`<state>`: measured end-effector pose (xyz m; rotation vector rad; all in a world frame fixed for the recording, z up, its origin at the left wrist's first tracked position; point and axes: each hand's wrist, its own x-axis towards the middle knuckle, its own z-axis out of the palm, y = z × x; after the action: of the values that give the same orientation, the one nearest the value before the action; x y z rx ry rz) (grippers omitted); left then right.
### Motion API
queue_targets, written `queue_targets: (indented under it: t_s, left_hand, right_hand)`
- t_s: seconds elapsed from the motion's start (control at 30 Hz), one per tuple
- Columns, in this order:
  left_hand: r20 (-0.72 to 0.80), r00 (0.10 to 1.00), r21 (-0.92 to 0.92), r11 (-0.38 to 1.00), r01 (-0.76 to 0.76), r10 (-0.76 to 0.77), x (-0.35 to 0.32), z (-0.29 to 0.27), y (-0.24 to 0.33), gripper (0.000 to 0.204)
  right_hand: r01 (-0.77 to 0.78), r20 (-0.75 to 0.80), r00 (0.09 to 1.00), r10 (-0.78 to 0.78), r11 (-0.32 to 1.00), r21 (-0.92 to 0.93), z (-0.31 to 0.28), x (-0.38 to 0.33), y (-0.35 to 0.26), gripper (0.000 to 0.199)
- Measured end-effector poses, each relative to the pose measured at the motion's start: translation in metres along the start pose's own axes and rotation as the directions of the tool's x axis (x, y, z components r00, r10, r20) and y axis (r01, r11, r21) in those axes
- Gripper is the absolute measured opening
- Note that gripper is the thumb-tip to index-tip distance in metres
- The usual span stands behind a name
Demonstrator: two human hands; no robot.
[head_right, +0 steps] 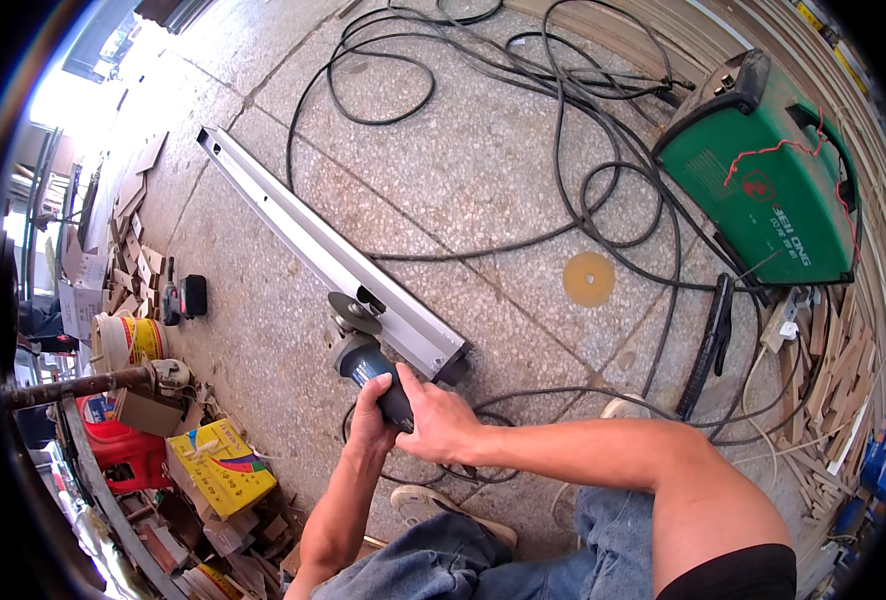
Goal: The person grinds a metal profile, then uses a screwdriver and a drill to work on it. Finally, the person fits the metal profile onto a large board.
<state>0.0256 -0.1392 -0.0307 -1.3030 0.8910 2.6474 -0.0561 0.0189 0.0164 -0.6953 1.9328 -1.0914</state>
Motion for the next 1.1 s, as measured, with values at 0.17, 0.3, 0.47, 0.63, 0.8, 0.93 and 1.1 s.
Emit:
queue_targets:
  t_s: [0.17, 0.3, 0.47, 0.63, 0.8, 0.93, 1.1]
  left_hand:
    - [-0.008, 1.0, 0.025, 1.0, -0.002, 0.002, 0.004, -0.005, -0.002, 0.042]
    - [-0.008, 1.0, 0.041, 0.999, -0.005, 0.005, 0.004, -0.003, 0.0, 0.045]
    - [-0.013, 1.0, 0.028, 1.0, 0.009, -0.009, 0.002, -0.001, 0.003, 0.044]
    - [0.005, 1.0, -0.013, 1.0, -0.005, 0.005, -0.002, 0.0, -0.003, 0.044]
    - [0.104, 0.968, 0.072, 0.969, -0.237, 0.229, -0.039, 0.018, 0.01, 0.048]
    - [0.049, 0.965, 0.052, 0.965, -0.259, 0.256, -0.049, 0.012, 0.006, 0.046]
    - [0.006, 0.958, 0.08, 0.955, -0.285, 0.286, -0.063, 0.007, -0.01, 0.04]
  right_hand:
    - [-0.016, 0.016, 1.0, 0.015, 1.0, 0.018, -0.001, 0.001, -0.001, 0.108]
    - [-0.028, 0.024, 0.999, 0.027, 0.999, 0.023, -0.003, 0.003, -0.006, 0.108]
    - [-0.038, 0.025, 0.999, 0.037, 0.999, 0.015, -0.003, 0.003, -0.01, 0.108]
    - [-0.028, 0.033, 0.999, 0.029, 1.0, -0.014, -0.006, -0.002, -0.012, 0.107]
    - [0.187, -0.008, 0.982, -0.188, 0.979, -0.079, -0.009, -0.017, -0.017, 0.105]
    - [0.158, 0.036, 0.987, -0.155, 0.978, -0.137, -0.007, -0.018, -0.032, 0.102]
    - [0.085, 0.07, 0.995, -0.071, 0.972, -0.22, 0.003, -0.025, -0.035, 0.097]
